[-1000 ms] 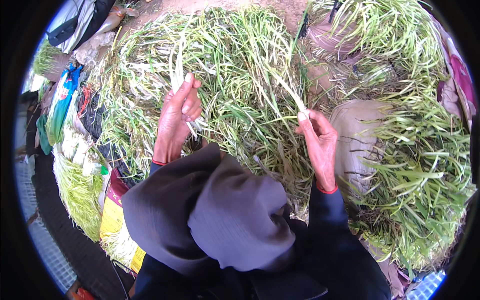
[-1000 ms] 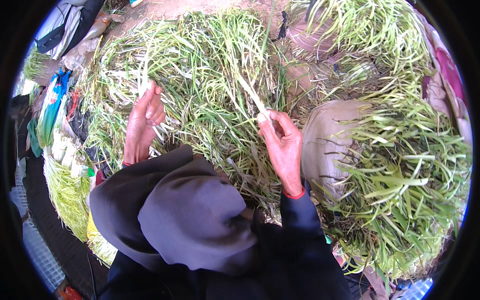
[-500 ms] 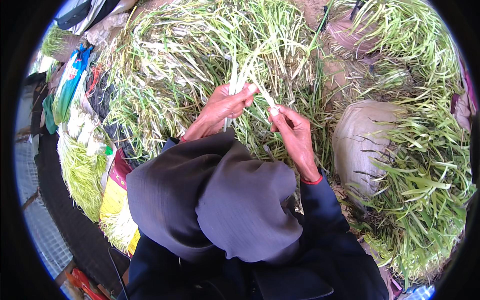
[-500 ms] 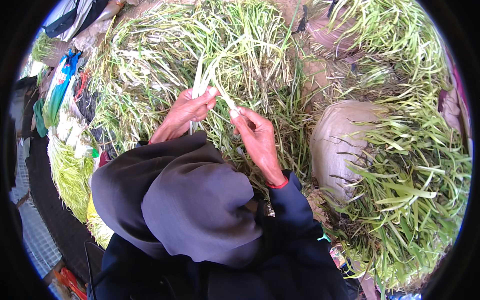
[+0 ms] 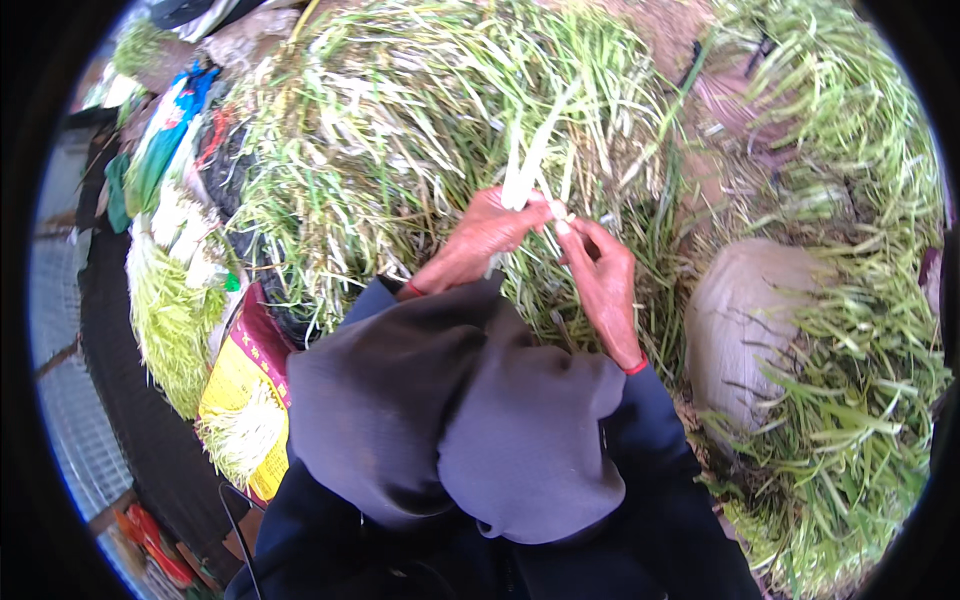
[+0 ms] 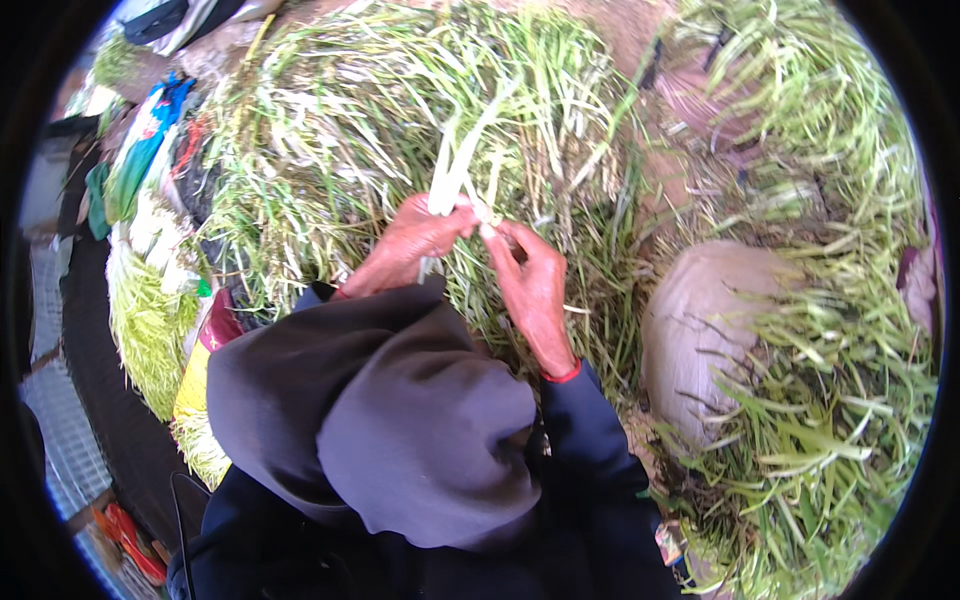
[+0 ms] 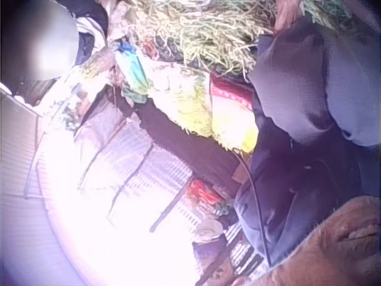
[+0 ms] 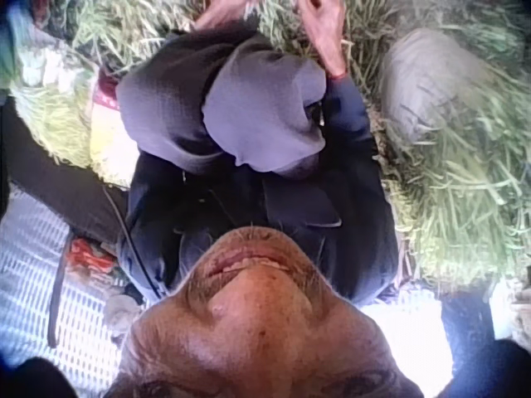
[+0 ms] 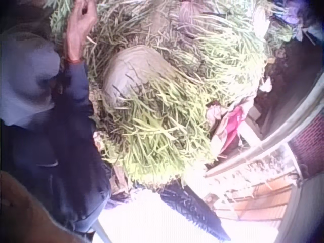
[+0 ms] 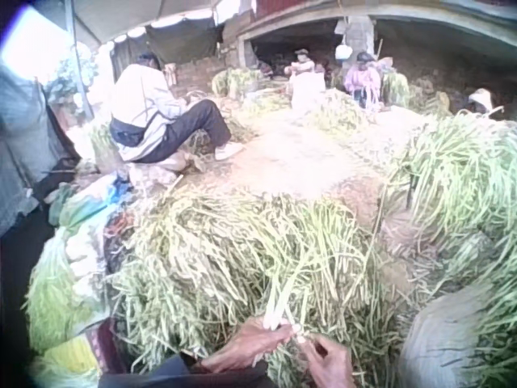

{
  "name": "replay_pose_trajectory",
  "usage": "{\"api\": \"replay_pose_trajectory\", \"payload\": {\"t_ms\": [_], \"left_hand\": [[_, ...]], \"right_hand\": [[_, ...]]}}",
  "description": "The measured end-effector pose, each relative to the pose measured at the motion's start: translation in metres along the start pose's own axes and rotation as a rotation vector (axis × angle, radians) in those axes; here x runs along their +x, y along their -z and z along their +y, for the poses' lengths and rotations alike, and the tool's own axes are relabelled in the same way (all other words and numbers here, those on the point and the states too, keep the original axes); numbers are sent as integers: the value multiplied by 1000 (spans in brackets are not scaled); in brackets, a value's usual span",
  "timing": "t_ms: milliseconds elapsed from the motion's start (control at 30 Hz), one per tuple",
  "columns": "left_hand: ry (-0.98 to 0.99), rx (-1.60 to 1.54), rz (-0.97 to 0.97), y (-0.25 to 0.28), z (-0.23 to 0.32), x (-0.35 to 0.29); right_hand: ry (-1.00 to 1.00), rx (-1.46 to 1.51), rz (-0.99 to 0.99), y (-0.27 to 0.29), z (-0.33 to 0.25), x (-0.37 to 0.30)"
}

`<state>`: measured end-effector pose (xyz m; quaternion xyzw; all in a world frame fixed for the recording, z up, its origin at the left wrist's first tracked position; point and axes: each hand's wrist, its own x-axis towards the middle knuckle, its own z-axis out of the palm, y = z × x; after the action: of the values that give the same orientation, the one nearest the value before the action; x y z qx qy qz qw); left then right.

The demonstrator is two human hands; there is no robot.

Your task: The person sits cross-legged and repeatedly picks up handfuls of long green grass, separates individual strands by hand, and places the sorted grass into a nearby sack. The person continues this process throughout the clip.

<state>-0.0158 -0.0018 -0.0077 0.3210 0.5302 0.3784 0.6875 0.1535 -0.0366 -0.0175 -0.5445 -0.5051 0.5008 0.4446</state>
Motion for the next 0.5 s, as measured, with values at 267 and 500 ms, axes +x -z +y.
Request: {"api": "replay_pose_trajectory", "payload": {"t_ms": [267,500], "left_hand": [[10,-53,-12,-7,6,-4],[-141,-130,60,-4,22,-5]], "right_hand": [[127,5,193,-9,-2,-3],[262,-144,396,9,5,2]]}}
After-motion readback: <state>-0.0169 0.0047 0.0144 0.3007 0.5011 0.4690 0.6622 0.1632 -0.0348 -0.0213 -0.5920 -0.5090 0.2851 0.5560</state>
